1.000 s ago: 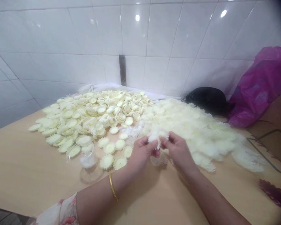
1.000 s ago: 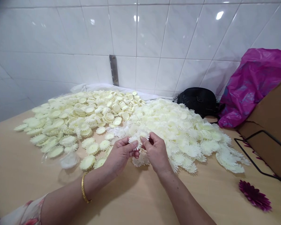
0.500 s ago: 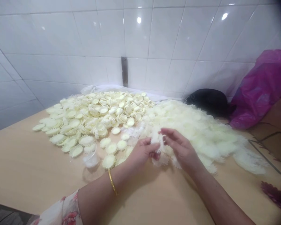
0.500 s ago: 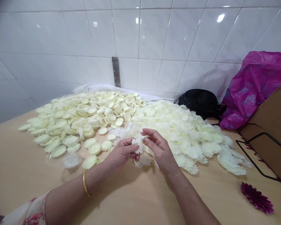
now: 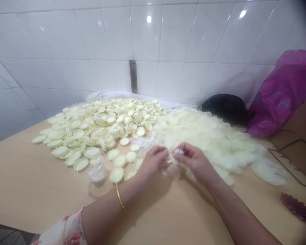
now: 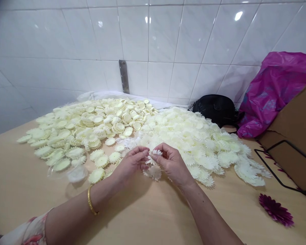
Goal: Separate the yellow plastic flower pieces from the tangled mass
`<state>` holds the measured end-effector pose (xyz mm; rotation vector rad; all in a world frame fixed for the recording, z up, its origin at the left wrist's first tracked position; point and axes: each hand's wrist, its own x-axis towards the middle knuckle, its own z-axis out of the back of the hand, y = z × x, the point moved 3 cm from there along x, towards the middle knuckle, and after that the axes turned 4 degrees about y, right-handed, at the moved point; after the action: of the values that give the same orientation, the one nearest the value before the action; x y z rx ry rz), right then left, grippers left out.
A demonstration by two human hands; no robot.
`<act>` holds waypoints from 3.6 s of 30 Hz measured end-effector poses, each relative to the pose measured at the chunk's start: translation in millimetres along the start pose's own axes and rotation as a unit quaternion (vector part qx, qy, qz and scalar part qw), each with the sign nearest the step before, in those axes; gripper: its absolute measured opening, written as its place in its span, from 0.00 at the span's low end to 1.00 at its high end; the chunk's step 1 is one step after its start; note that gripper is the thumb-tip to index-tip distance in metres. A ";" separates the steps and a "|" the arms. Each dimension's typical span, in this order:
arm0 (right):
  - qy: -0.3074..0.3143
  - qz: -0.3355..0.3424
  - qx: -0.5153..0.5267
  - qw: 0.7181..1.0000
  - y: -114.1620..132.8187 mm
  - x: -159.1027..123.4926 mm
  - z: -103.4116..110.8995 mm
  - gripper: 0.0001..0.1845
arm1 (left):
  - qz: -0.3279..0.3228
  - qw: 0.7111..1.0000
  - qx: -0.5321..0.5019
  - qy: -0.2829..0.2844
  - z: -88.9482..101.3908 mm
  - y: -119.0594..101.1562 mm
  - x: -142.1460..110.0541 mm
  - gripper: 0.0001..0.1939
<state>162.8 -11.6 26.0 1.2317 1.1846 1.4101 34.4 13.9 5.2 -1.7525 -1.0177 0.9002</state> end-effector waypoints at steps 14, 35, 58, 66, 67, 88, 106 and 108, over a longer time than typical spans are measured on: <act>0.022 -0.101 0.142 0.985 -12.1 1.6 -2.5 0.12 | -0.082 0.991 0.102 0.031 5.6 7.2 6.2 0.11; -0.146 0.055 -0.333 0.930 1.5 -2.3 -2.7 0.15 | -0.106 0.981 0.160 0.017 2.4 -1.4 -2.1 0.16; -0.169 0.023 -0.099 0.980 -6.6 2.0 7.0 0.12 | 0.008 0.996 -0.084 0.008 3.8 2.8 4.9 0.10; -0.151 0.064 -0.286 0.944 -0.9 -4.4 -6.5 0.10 | -0.009 0.999 -0.008 0.036 4.8 9.8 5.2 0.12; -0.155 0.061 -0.295 0.941 -1.6 -4.6 -6.7 0.10 | -0.013 0.999 0.003 0.031 5.4 10.9 5.7 0.12; -0.210 0.078 -0.321 0.920 5.0 -0.1 4.3 0.12 | -0.031 0.996 0.045 0.066 -2.6 7.0 5.5 0.14; -0.156 0.055 -0.147 0.975 10.7 2.5 21.4 0.11 | -0.105 0.979 0.173 -0.021 1.6 -8.3 2.2 0.15; -0.132 0.038 -0.074 0.988 6.1 3.3 19.5 0.12 | -0.123 0.970 0.206 -0.049 3.7 -12.9 -1.4 0.16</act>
<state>181.6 -7.2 33.5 1.3228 0.8449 1.3178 27.3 17.3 16.2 -1.2184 -1.0003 0.9650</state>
